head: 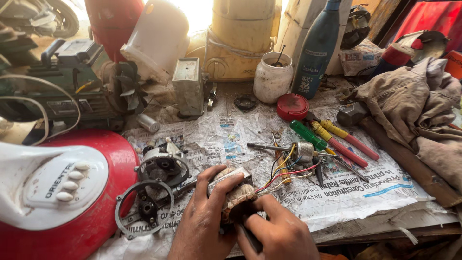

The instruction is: The person works on a fan motor stator on a newspaper-covered workbench, first manipulating the multicolored lead wires and coil windings with a small wooden stick, then fitting insulating paper wedges into the stator slots and pressing them into place by hand while holding the stator steady.

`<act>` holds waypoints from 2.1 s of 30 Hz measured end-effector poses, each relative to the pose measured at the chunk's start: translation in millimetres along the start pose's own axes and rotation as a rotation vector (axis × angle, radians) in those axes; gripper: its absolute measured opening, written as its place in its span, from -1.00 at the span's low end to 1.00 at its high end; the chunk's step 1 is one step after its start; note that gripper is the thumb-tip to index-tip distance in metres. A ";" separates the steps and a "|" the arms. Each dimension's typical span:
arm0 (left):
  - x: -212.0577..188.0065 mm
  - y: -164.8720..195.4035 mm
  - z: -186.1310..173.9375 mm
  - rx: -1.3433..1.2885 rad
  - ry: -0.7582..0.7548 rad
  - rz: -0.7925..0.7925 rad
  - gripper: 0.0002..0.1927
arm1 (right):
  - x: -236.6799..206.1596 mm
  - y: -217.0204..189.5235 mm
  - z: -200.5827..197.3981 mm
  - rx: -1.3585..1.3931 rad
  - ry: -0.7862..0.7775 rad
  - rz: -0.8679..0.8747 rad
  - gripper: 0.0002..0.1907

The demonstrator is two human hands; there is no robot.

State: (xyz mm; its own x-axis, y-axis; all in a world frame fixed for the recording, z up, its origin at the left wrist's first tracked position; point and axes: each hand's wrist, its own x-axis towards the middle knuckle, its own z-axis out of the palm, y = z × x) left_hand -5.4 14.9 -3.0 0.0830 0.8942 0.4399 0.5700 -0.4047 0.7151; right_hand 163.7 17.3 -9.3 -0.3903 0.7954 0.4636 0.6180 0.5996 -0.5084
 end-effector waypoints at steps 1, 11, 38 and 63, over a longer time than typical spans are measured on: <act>-0.2 0.8 -0.4 0.002 -0.007 -0.012 -0.12 | 1.1 0.0 -0.3 -0.029 -0.006 0.006 -0.82; -0.1 4.1 -2.9 -0.019 0.003 0.024 -0.09 | 1.5 -4.4 -1.5 -0.077 -0.004 0.027 -0.83; -1.0 8.3 -4.5 -0.015 -0.032 -0.036 -0.07 | 0.6 -10.2 -5.4 -0.089 -0.019 0.026 -0.81; -3.3 13.5 -7.7 0.011 0.004 0.040 -0.03 | 3.4 -22.3 -22.9 -0.128 -0.024 -0.006 -0.84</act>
State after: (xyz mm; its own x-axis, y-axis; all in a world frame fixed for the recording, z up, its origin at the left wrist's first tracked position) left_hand -4.3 5.0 9.4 0.1027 0.8766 0.4702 0.5752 -0.4380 0.6909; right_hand 164.2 4.7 20.2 -0.4097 0.7943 0.4485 0.6966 0.5899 -0.4084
